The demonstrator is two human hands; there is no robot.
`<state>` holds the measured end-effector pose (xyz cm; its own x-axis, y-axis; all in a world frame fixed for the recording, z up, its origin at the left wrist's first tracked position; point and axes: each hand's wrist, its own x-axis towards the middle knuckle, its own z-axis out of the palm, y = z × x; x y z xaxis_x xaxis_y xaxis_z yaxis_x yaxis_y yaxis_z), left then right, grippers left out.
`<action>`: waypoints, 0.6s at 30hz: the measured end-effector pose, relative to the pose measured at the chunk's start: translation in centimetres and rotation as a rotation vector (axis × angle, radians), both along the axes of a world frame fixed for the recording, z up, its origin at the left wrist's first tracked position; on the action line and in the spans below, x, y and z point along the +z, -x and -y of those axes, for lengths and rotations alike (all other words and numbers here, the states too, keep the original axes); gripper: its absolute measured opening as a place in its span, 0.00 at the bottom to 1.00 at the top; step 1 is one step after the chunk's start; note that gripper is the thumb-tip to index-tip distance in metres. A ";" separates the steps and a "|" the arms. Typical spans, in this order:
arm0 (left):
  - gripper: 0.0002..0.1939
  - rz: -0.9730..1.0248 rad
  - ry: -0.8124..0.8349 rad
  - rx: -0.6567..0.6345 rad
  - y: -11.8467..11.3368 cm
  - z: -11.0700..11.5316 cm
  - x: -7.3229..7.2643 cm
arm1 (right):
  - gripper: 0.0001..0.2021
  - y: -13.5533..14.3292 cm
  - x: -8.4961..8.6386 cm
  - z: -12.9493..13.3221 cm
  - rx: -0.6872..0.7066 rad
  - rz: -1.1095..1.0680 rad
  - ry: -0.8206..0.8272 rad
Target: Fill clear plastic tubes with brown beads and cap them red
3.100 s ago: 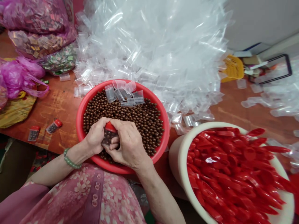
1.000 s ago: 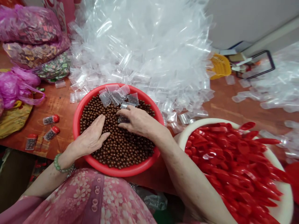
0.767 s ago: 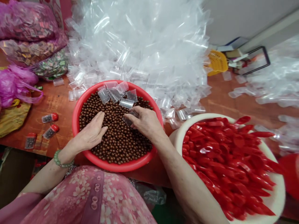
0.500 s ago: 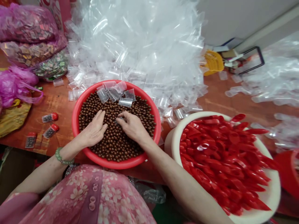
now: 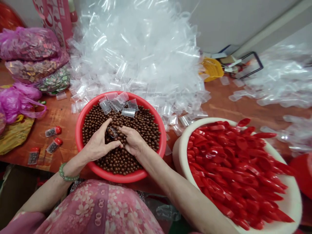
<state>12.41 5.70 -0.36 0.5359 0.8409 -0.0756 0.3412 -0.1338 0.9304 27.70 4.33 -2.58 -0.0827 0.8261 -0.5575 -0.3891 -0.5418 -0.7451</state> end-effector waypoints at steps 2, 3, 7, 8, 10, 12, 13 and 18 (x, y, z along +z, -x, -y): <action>0.40 0.048 0.000 -0.001 0.0 -0.2 0.2 | 0.04 0.2 0.3 -0.1 -0.048 -0.023 0.038; 0.36 0.068 0.002 -0.007 0.1 -0.4 0.4 | 0.04 0.3 0.6 -0.1 -0.059 -0.034 0.056; 0.23 0.137 0.083 0.013 0.5 -1.1 0.7 | 0.04 0.6 1.7 0.2 -0.010 -0.084 0.104; 0.22 0.147 0.109 0.028 0.6 -1.2 0.8 | 0.05 0.6 1.9 0.3 0.016 -0.095 0.109; 0.18 0.167 0.126 0.055 0.7 -1.3 0.9 | 0.07 0.6 2.2 0.5 0.064 -0.111 0.114; 0.14 0.203 0.097 0.074 0.6 -1.2 1.0 | 0.10 0.7 2.2 0.6 0.101 -0.115 0.099; 0.13 0.225 0.076 0.076 0.5 -1.0 1.1 | 0.12 0.7 2.1 0.6 0.115 -0.103 0.074; 0.10 0.305 0.070 0.078 0.1 -0.8 1.4 | 0.17 1.0 1.8 0.8 0.158 0.033 -0.093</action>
<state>12.28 6.49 1.06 0.4768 0.8788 0.0190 0.0523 -0.0500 0.9974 26.74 3.51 -0.74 -0.1982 0.8525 -0.4837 -0.2794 -0.5221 -0.8058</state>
